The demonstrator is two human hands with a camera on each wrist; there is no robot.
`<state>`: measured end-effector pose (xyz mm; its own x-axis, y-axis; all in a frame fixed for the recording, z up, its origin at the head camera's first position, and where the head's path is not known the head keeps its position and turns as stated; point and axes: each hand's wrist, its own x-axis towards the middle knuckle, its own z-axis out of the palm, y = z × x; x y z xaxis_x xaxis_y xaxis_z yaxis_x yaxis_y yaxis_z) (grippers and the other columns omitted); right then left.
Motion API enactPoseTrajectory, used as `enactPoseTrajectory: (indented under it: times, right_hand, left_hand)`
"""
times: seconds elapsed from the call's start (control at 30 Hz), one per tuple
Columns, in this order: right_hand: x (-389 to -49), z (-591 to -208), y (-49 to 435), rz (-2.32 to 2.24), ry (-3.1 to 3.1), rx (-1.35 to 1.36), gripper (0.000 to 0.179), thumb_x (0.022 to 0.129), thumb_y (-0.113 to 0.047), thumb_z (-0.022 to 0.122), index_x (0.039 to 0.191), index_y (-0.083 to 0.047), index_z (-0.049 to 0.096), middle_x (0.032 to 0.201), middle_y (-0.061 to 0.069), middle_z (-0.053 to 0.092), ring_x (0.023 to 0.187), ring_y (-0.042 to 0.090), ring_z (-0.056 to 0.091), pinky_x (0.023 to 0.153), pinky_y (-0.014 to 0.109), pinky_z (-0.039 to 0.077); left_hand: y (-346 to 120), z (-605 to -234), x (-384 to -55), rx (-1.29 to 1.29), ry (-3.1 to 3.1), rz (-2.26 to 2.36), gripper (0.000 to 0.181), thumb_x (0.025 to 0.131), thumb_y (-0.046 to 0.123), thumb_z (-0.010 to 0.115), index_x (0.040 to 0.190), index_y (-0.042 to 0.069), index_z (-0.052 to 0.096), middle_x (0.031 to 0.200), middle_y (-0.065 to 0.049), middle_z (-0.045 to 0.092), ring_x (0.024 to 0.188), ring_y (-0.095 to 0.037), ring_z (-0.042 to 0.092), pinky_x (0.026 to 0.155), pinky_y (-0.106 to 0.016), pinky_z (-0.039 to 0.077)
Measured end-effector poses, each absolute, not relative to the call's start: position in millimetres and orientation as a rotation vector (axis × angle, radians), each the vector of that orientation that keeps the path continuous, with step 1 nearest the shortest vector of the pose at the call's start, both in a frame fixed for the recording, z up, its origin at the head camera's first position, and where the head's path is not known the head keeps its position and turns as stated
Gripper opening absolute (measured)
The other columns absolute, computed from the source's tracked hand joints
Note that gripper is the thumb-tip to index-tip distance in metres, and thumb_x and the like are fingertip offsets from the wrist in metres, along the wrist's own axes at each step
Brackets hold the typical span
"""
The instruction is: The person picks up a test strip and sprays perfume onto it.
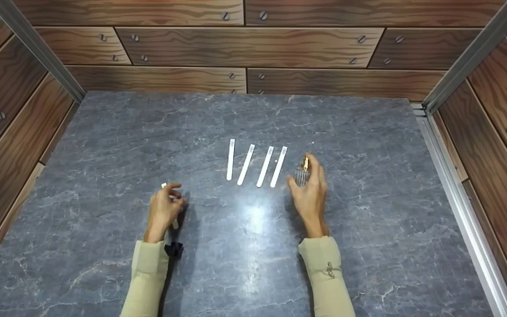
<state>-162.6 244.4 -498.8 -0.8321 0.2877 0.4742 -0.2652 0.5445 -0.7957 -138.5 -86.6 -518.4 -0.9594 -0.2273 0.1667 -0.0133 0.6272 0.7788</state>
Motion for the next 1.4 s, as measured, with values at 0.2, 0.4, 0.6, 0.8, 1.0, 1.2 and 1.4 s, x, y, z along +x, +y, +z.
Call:
enactPoseTrajectory:
  times: [0.2, 0.4, 0.6, 0.8, 1.0, 1.2, 1.4]
  right_hand:
    - [-162.1, -499.3, 243.4, 1.268, -2.226, -0.040, 0.065, 0.077, 0.007, 0.081, 0.136, 0.000, 0.053, 0.126, 0.027, 0.061, 0.101, 0.034, 0.060, 0.077, 0.022, 0.043]
    - [-162.6, -500.7, 244.1, 1.283, -2.216, -0.012, 0.064, 0.078, 0.008, 0.080, 0.136, 0.001, 0.053, 0.125, 0.028, 0.062, 0.099, 0.033, 0.060, 0.076, 0.018, 0.043]
    - [-164.1, -501.3, 243.9, 1.283, -2.227, -0.020, 0.065, 0.077, 0.009, 0.080, 0.135, 0.002, 0.053, 0.124, 0.029, 0.062, 0.101, 0.035, 0.061, 0.078, 0.017, 0.043]
    - [-166.0, -501.5, 241.2, 1.309, -2.242, -0.017, 0.065, 0.078, 0.009, 0.079, 0.136, 0.002, 0.052, 0.125, 0.030, 0.062, 0.103, 0.037, 0.061, 0.079, 0.018, 0.043]
    - [-164.4, -500.4, 239.4, 1.336, -2.247, -0.024, 0.065, 0.080, 0.008, 0.079, 0.138, 0.002, 0.051, 0.124, 0.031, 0.062, 0.098, 0.030, 0.061, 0.072, 0.014, 0.045]
    - [-162.0, -499.2, 239.2, 1.333, -2.266, -0.055, 0.066, 0.079, 0.009, 0.079, 0.138, 0.001, 0.051, 0.122, 0.029, 0.062, 0.096, 0.030, 0.061, 0.071, 0.014, 0.045]
    - [-162.0, -497.9, 239.5, 1.332, -2.269, -0.069, 0.066, 0.079, 0.008, 0.079, 0.138, -0.001, 0.051, 0.117, 0.029, 0.064, 0.093, 0.029, 0.061, 0.069, 0.015, 0.046]
  left_hand:
    - [-92.7, -519.2, -132.9, 0.255, -2.619, -1.270, 0.034, 0.081, -0.009, 0.071, 0.115, -0.007, 0.070, 0.096, -0.022, 0.071, 0.076, -0.029, 0.072, 0.067, -0.044, 0.059]
    - [-99.0, -521.0, -126.8, 0.277, -2.603, -1.217, 0.035, 0.079, -0.012, 0.072, 0.114, -0.009, 0.069, 0.093, -0.023, 0.067, 0.078, -0.035, 0.067, 0.070, -0.047, 0.057]
    - [-104.3, -524.6, -123.4, 0.304, -2.571, -1.212, 0.037, 0.078, -0.013, 0.071, 0.115, -0.010, 0.068, 0.088, -0.021, 0.063, 0.078, -0.036, 0.063, 0.070, -0.049, 0.055]
    - [-106.4, -525.7, -119.2, 0.374, -2.600, -1.188, 0.041, 0.076, -0.011, 0.074, 0.117, -0.006, 0.069, 0.092, -0.021, 0.064, 0.080, -0.036, 0.063, 0.072, -0.051, 0.055]
    - [-106.3, -521.2, -117.0, 0.467, -2.712, -1.118, 0.043, 0.079, -0.006, 0.076, 0.120, 0.004, 0.072, 0.103, -0.018, 0.067, 0.092, -0.039, 0.065, 0.073, -0.053, 0.055]
    - [-104.6, -519.4, -118.4, 0.443, -2.748, -1.117, 0.044, 0.078, -0.016, 0.061, 0.114, 0.004, 0.074, 0.098, -0.015, 0.071, 0.090, -0.037, 0.067, 0.069, -0.052, 0.055]
    - [-104.4, -522.2, -122.3, 0.403, -2.733, -1.140, 0.039, 0.075, -0.018, 0.061, 0.106, 0.002, 0.074, 0.086, -0.012, 0.075, 0.082, -0.034, 0.071, 0.068, -0.049, 0.055]
